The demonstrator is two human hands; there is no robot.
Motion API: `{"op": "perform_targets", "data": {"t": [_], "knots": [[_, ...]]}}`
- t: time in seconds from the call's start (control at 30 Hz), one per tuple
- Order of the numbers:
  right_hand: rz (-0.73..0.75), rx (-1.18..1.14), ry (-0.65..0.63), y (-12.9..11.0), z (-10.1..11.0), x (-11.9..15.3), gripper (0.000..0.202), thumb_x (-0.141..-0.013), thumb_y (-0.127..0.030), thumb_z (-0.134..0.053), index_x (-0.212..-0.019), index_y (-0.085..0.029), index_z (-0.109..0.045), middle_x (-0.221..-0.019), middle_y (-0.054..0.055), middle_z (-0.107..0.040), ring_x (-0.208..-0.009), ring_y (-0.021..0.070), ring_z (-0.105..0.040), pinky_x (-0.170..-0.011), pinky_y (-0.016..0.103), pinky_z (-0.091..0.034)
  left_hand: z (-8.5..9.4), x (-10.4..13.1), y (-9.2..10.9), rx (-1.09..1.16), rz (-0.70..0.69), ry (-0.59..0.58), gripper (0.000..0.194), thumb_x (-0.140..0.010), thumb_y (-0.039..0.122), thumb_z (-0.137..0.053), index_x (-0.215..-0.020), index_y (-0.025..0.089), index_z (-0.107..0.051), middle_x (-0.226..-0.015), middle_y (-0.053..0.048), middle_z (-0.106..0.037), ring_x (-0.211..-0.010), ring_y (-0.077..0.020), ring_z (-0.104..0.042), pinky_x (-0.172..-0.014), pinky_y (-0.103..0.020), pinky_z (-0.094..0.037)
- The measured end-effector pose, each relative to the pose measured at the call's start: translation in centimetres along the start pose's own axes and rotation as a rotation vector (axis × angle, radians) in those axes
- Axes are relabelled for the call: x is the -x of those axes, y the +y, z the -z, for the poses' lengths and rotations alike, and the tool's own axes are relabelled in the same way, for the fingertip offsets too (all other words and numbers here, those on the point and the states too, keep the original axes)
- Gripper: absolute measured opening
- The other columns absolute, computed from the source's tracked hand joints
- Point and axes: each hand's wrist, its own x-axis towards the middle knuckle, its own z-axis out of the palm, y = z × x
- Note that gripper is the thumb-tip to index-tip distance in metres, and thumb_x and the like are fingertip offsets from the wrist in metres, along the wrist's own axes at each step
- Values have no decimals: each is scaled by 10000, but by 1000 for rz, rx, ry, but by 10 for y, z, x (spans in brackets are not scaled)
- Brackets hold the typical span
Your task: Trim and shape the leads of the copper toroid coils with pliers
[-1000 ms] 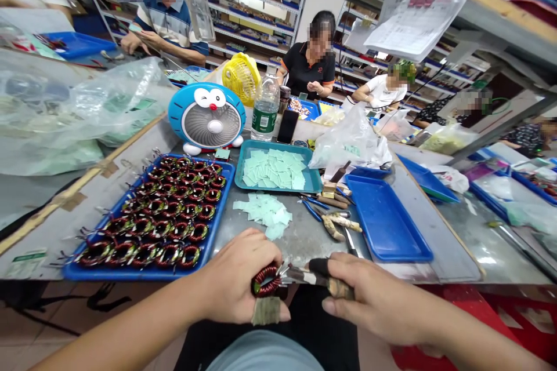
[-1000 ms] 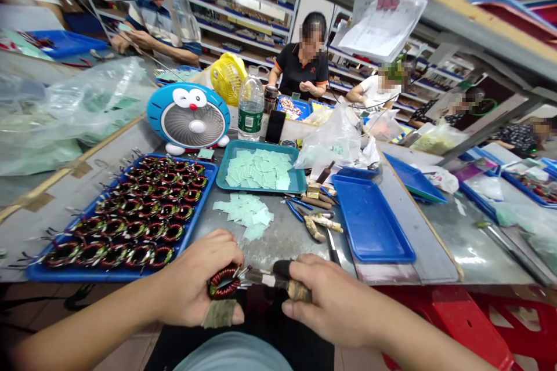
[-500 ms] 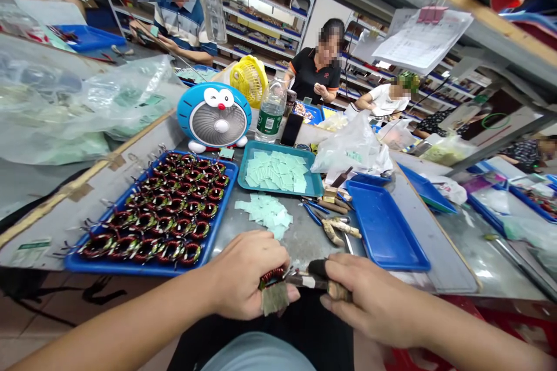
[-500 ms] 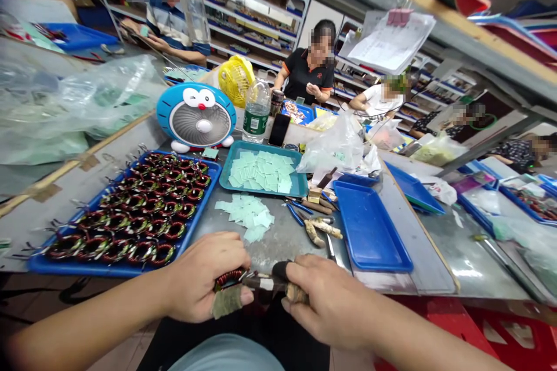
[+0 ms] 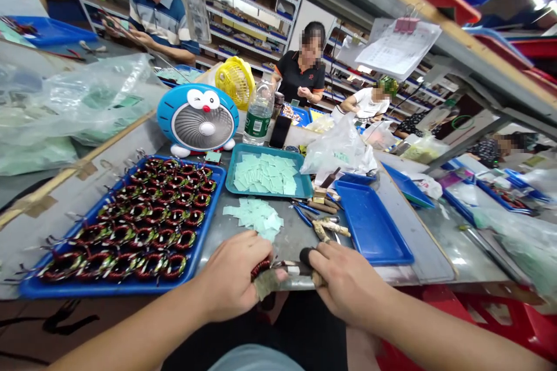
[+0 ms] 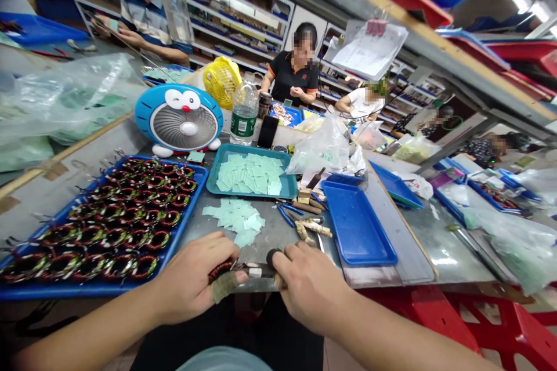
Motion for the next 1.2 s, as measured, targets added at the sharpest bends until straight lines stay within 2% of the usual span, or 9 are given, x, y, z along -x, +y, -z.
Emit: {"op": "perform_targets", "data": {"t": [0.13, 0.2, 0.37, 0.6, 0.83, 0.93, 1.0, 1.1, 1.2], "knots": [[-45, -224, 25, -1, 0, 7, 134, -897, -79, -538, -888, -204, -489, -963, 41, -542, -880, 203, -488, -759, 326, -345, 5, 6, -5, 138, 41, -45, 557, -714, 693, -777, -854, 212, -534, -786, -14, -571, -733, -216, -500, -637, -309, -327], [-81, -314, 11, -1, 2, 12, 144, -915, -71, -545, -889, -200, -487, -981, 39, -540, -900, 197, -495, -775, 319, -359, 6, 8, -5, 174, 80, -50, 618, -598, 653, -877, -860, 216, -528, -807, -3, -591, -738, -210, -519, -636, -296, -335], [-69, -402, -29, -2, 3, 16, 159, -917, -85, -596, -891, -203, -493, -997, 28, -561, -913, 184, -517, -786, 304, -372, -1, 8, 2, 145, 88, -24, 420, -674, 402, -843, -859, 222, -511, -785, 12, -590, -715, -195, -516, -637, -290, -339], [-19, -468, -23, 9, 6, 14, 143, -901, -120, -602, -872, -203, -490, -876, -9, -552, -800, 143, -491, -715, 261, -336, 0, 6, 16, 180, -18, 70, 275, -712, 305, -744, -812, 223, -502, -723, 25, -549, -644, -159, -486, -610, -283, -350], [-11, -812, -140, 8, -12, 23, 26, -935, -182, -572, -943, -184, -597, -823, -28, -528, -752, 118, -467, -698, 229, -384, -4, 4, 32, 335, -120, 182, 248, -728, 257, -740, -815, 218, -512, -706, 25, -535, -637, -139, -475, -616, -272, -367], [-23, -800, -44, 3, -28, 27, 65, -946, -199, -570, -981, -181, -621, -852, -2, -563, -795, 143, -512, -739, 260, -419, -5, 3, 32, 431, -61, 128, 296, -679, 254, -765, -817, 214, -506, -708, 36, -532, -624, -124, -455, -609, -261, -369], [12, -691, 83, 3, -37, 27, 184, -964, -190, -555, -1136, -196, -620, -945, 35, -588, -879, 175, -543, -793, 298, -444, -5, 2, 32, 538, 22, 47, 324, -664, 258, -759, -823, 217, -480, -684, 55, -506, -593, -109, -418, -573, -248, -355], [106, -526, 267, 7, -48, 22, 457, -988, -179, -534, -1435, -255, -476, -1142, 96, -576, -1014, 225, -551, -871, 372, -474, -3, 2, 32, 751, 138, -76, 365, -686, 291, -748, -857, 228, -432, -650, 85, -446, -561, -91, -353, -517, -228, -317], [153, -437, 381, 9, -55, 15, 583, -964, -130, -517, -1514, -276, -389, -1218, 118, -550, -1037, 248, -543, -879, 419, -493, -4, 3, 35, 864, 189, -106, 393, -677, 288, -758, -864, 226, -419, -671, 86, -441, -586, -89, -340, -520, -224, -312]]}}
